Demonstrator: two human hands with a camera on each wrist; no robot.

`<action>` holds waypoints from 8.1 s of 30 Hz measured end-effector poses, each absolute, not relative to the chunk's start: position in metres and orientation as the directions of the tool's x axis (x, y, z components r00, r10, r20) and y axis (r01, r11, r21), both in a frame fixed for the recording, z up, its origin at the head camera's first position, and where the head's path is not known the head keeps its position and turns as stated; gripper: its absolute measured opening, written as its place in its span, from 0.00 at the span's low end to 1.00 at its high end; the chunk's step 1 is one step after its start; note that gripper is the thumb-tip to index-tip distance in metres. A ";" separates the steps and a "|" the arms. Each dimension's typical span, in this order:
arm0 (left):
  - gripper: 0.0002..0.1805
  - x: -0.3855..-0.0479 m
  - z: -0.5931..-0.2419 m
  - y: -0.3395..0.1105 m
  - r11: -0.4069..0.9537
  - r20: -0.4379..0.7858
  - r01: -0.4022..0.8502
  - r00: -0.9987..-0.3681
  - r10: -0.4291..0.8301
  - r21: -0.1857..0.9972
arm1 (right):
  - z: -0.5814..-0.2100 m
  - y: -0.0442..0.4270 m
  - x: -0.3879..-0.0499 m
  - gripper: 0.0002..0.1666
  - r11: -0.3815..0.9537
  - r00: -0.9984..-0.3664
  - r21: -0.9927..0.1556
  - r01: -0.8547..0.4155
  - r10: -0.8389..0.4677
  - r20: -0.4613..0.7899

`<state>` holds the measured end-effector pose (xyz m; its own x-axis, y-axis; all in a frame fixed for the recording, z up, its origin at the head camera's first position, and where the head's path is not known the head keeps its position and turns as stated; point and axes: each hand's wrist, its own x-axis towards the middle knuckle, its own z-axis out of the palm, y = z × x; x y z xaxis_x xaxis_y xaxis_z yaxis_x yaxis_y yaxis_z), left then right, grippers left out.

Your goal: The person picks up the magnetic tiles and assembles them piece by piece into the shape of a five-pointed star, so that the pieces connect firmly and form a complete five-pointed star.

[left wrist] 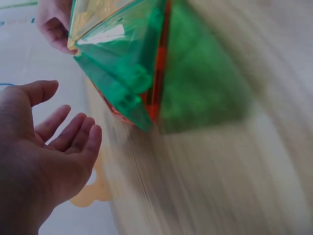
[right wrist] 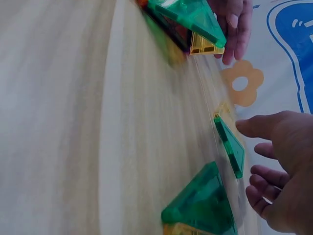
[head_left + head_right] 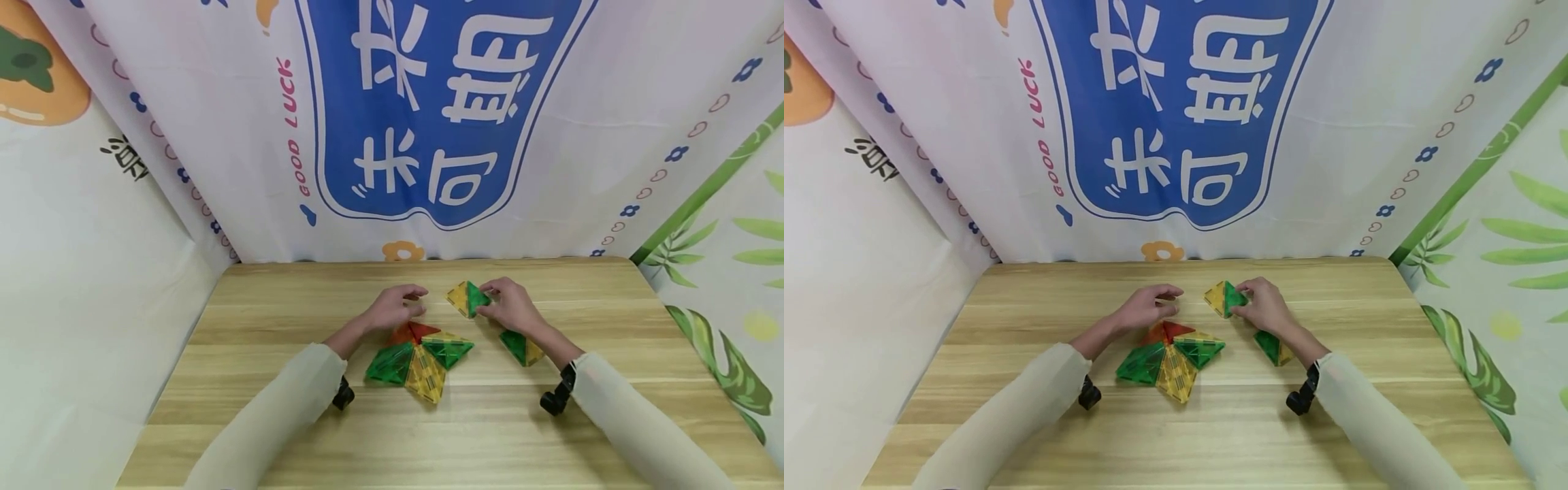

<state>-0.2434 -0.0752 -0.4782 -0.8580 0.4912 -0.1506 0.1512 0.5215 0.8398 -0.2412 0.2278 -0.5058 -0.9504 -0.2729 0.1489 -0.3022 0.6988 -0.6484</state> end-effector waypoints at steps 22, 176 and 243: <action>0.30 -0.262 -0.489 -0.045 0.469 -0.246 0.012 -0.839 0.485 0.883 | -0.512 0.184 -0.257 0.32 0.688 -0.946 -0.668 -0.282 -0.316 0.074; 0.32 -0.187 -0.466 0.043 0.557 -0.155 0.368 -0.717 0.680 0.745 | -0.505 0.315 -0.159 0.35 0.790 -0.962 -0.550 -0.271 -0.242 0.127; 0.20 -0.198 -0.432 -0.054 0.376 0.002 0.238 -0.847 0.532 0.896 | -0.464 0.207 -0.201 0.17 0.200 -0.855 -0.930 -0.307 -0.488 0.178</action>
<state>-0.1982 -0.0540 -0.4322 -0.8467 0.5321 0.0022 0.2384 0.3756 0.8956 -0.2007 0.2071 -0.4638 -0.8547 -0.4877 0.1776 -0.3072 0.1996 -0.9305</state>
